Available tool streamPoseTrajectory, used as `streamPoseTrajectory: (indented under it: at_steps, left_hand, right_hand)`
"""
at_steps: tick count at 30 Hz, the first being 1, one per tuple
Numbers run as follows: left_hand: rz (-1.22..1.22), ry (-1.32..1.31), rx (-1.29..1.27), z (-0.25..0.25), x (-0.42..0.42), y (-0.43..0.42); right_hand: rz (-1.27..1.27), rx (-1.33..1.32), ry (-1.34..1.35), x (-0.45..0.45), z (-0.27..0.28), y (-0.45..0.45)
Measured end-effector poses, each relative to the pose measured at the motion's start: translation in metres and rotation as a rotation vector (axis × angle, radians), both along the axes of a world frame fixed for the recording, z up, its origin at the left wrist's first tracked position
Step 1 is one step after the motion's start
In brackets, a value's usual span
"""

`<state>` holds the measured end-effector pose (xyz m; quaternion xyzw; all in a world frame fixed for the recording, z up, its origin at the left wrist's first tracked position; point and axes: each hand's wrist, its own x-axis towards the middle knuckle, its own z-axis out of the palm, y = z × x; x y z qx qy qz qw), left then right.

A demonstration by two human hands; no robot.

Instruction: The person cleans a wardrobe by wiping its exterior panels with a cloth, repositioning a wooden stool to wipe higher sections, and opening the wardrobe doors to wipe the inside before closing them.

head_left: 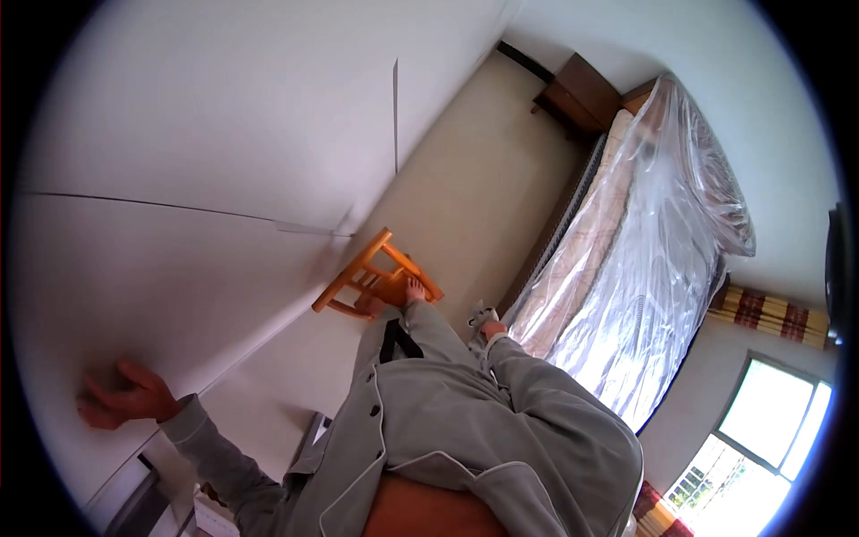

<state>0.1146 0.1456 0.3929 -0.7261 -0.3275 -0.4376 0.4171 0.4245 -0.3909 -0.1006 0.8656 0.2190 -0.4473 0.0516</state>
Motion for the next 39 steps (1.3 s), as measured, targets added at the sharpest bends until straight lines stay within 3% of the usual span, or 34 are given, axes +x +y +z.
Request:
streamPoseTrajectory:
  at_steps: [3,5,6,10,13,15,17,19,23,27,29,30,33,35,38,39]
  left_hand:
    - [0.044,0.098,0.036,-0.003,-0.005,0.011]
    - [0.027,0.107,0.096,-0.005,-0.002,0.017]
    - [0.011,0.099,0.168,-0.007,-0.002,0.018]
    - [0.038,0.136,0.139,-0.007,-0.008,0.019]
    - [0.004,0.184,0.133,-0.006,-0.012,0.021]
    - [0.067,0.172,0.125,-0.007,-0.013,0.021]
    - [0.072,0.195,0.115,-0.007,-0.012,0.022]
    - [0.066,0.213,0.109,-0.006,-0.013,0.022]
    - [0.117,0.202,0.143,-0.008,-0.026,0.027]
    - [0.115,0.267,0.190,-0.002,-0.023,0.026]
    - [0.125,0.261,0.199,-0.003,-0.037,0.030]
    - [0.135,0.258,0.204,-0.007,-0.042,0.030]
    - [0.178,0.159,0.092,-0.028,-0.048,0.024]
    - [0.139,0.210,0.102,-0.054,-0.049,0.018]
    - [0.076,0.261,0.104,-0.100,-0.058,0.005]
    - [0.051,0.260,0.076,-0.118,-0.061,0.003]
  right_hand:
    - [-0.176,0.004,0.005,0.008,0.010,0.017]
    - [-0.778,0.163,0.077,0.008,0.032,0.029]
    - [-0.893,0.248,0.093,0.001,0.029,0.031]
    - [-0.851,0.313,0.086,-0.019,0.021,0.031]
    - [-0.923,0.259,0.110,-0.035,0.019,0.021]
    - [-0.801,0.075,0.065,-0.040,0.019,0.014]
    - [-0.802,0.083,0.103,-0.044,0.021,0.004]
    - [-1.094,0.251,0.189,-0.053,0.016,-0.014]
    - [-0.995,0.092,0.064,-0.058,0.008,-0.028]
    - [-1.015,0.068,0.131,-0.057,-0.026,-0.043]
    - [-1.026,0.133,0.084,-0.070,-0.080,-0.065]
    - [-1.036,0.193,0.037,-0.071,-0.102,-0.069]
    - [-0.998,0.171,-0.037,-0.062,-0.092,-0.029]
    - [-1.080,0.259,-0.058,-0.069,-0.114,-0.029]
    - [-1.262,0.395,-0.060,-0.080,-0.105,0.008]
    - [-1.390,0.544,-0.038,-0.089,-0.115,0.010]
